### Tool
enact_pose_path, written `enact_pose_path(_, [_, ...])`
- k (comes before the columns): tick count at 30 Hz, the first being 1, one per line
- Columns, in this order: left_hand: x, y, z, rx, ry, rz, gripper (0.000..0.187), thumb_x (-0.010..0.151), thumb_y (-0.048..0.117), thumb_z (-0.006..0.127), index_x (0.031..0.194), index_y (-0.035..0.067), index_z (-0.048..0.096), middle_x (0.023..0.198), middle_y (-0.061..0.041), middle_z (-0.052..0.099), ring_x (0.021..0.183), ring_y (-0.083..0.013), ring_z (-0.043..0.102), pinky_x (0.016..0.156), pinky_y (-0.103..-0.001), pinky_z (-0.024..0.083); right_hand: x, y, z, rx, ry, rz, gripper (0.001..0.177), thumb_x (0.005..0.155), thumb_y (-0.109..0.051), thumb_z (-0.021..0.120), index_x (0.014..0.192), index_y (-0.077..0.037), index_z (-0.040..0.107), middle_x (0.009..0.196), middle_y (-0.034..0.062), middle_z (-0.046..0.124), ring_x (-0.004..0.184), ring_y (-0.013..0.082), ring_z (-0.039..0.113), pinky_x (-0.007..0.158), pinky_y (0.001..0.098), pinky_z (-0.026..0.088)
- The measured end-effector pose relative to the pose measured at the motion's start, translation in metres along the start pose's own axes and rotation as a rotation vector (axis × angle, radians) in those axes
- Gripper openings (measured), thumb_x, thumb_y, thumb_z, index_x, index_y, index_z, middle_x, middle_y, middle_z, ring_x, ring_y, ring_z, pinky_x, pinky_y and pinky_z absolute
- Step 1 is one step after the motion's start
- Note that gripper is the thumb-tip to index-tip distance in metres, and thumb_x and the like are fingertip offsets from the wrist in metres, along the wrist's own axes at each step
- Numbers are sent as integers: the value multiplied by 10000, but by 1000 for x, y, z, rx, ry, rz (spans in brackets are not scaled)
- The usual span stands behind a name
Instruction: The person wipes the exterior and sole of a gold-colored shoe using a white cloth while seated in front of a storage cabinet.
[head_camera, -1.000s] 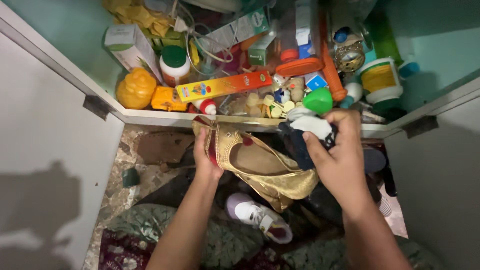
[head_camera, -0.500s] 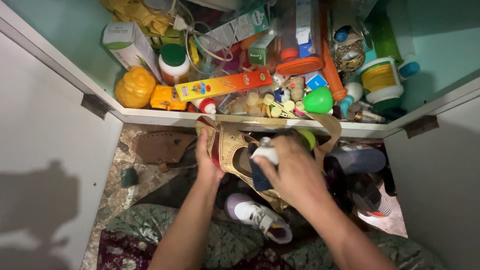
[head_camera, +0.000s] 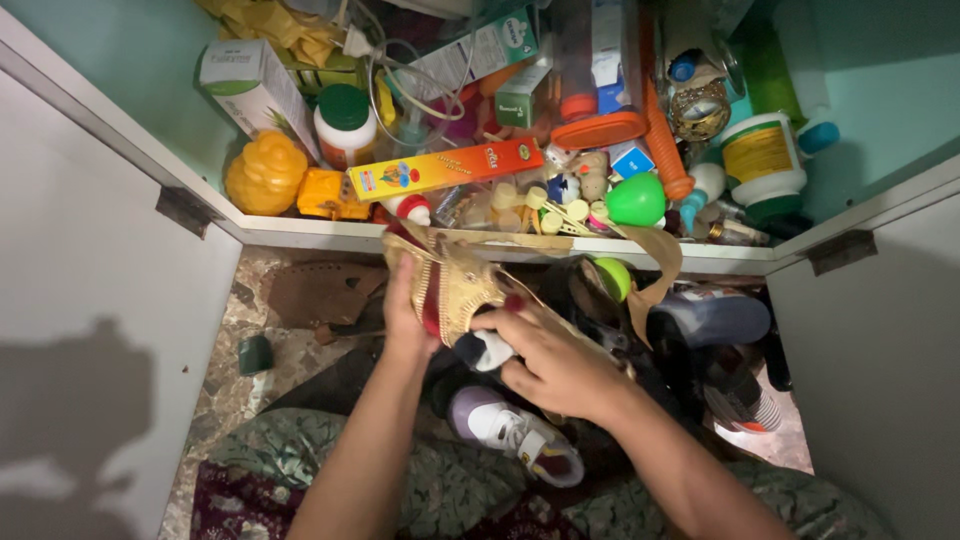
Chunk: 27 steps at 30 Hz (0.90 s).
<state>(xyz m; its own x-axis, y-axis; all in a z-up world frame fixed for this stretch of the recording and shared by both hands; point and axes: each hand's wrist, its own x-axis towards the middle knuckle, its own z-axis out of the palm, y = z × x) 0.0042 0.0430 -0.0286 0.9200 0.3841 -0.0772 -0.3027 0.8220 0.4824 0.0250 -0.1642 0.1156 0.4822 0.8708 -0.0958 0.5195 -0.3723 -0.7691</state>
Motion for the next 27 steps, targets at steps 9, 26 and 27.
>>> enact_pose_path(9, [-6, 14, 23, 54, -186, 250, 621, 1069, 406, 557, 1538, 27, 410, 1390, -161, 573, 1265, -296, 585, 1103, -461, 472, 4, 2, 14, -289, 453, -90, 480, 831, -114, 693, 1304, -131, 614, 1326, 161, 555, 1241, 376, 561, 1052, 490, 453])
enact_pose_path(26, [-8, 20, 34, 90, -67, 295, 608, 1059, 401, 523, 1546, 65, 381, 1452, -149, 532, 1318, -305, 561, 1139, -479, 458, 4, 3, 13, -438, 85, -70, 882, 903, -659, 585, 1567, -130, 348, 1591, 245, 287, 1491, 436, 231, 1175, 597, 230])
enact_pose_path(27, [-6, 24, 33, 81, -43, 327, 614, 1066, 418, 530, 1545, 62, 385, 1434, -160, 537, 1306, -317, 568, 1136, -490, 464, 3, -4, 17, -439, 83, -71, 882, 903, -659, 585, 1567, -130, 348, 1591, 245, 287, 1491, 436, 231, 1175, 597, 230])
